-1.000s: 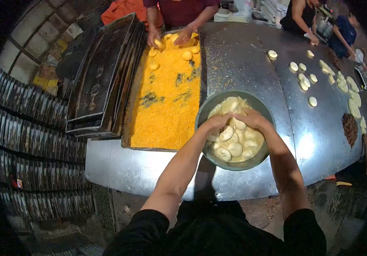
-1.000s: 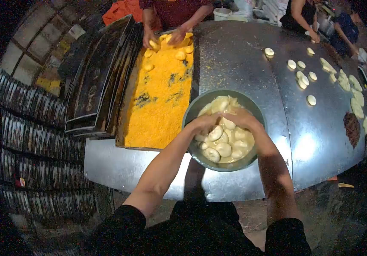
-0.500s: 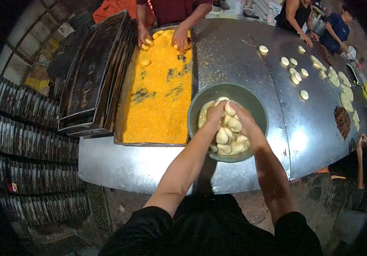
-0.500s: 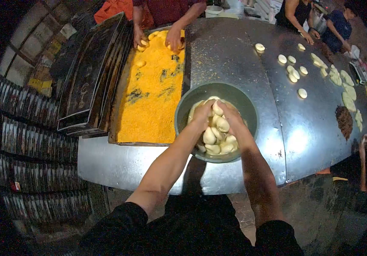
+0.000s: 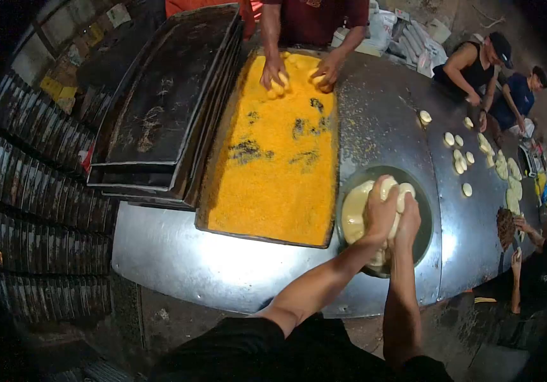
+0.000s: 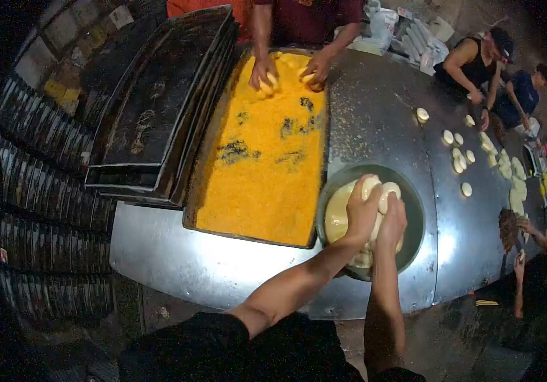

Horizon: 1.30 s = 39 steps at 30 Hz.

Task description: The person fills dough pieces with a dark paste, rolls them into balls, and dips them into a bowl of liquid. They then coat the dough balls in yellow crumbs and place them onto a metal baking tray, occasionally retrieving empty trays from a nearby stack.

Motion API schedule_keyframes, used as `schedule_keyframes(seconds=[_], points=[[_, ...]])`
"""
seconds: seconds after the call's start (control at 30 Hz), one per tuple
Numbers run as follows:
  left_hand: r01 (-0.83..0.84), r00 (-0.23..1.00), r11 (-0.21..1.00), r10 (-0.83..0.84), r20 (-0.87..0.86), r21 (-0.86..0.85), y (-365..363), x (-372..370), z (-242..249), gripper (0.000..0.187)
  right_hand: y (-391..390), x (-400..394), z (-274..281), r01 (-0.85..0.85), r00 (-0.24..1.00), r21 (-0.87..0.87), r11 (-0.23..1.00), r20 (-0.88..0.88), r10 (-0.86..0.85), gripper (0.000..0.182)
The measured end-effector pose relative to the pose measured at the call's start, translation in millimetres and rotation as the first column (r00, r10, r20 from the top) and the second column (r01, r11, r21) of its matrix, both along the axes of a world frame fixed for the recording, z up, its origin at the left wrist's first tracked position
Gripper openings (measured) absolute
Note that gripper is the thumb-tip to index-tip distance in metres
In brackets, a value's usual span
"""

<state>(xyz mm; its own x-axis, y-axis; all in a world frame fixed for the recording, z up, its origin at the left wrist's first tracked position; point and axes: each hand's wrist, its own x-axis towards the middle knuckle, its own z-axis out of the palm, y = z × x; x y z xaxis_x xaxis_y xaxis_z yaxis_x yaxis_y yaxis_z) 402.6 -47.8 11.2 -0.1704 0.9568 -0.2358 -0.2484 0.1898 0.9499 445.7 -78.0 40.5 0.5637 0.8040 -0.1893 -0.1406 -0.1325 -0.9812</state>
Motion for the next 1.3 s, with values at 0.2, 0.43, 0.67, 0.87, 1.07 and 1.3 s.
schedule_keyframes(seconds=[0.2,0.43,0.67,0.87,1.07,1.3], points=[[-0.205,0.958,0.958,0.154,0.244,0.199,30.9,-120.2,21.8,0.047,49.0,-98.4,11.1,-0.300,0.954,0.140,0.944,0.027,0.299,0.032],[-0.143,0.989,0.958,0.143,0.018,0.250,65.6,-181.5,14.3,0.064,105.6,-114.2,0.5,-0.438,0.898,0.155,0.886,0.125,0.422,0.033],[0.568,0.700,0.798,-0.342,-0.626,0.199,37.8,-64.4,-27.6,0.053,57.8,68.1,-36.3,-0.322,0.349,-0.524,0.788,0.708,0.614,0.052],[0.663,0.149,0.510,-0.807,-0.571,-0.548,30.2,-47.8,-39.2,0.067,19.1,130.8,-121.6,-0.495,0.463,-0.663,0.561,0.344,0.817,0.057],[0.661,0.631,0.535,-0.776,0.003,-0.525,10.7,-29.9,-60.3,0.057,-9.5,80.4,-86.2,-0.762,0.615,-0.143,0.632,-0.467,0.635,0.053],[0.461,0.873,0.805,-0.334,0.356,-0.374,22.8,-10.9,-80.1,0.033,8.4,60.0,-77.4,-0.594,0.536,0.017,0.804,-0.737,0.412,0.049]])
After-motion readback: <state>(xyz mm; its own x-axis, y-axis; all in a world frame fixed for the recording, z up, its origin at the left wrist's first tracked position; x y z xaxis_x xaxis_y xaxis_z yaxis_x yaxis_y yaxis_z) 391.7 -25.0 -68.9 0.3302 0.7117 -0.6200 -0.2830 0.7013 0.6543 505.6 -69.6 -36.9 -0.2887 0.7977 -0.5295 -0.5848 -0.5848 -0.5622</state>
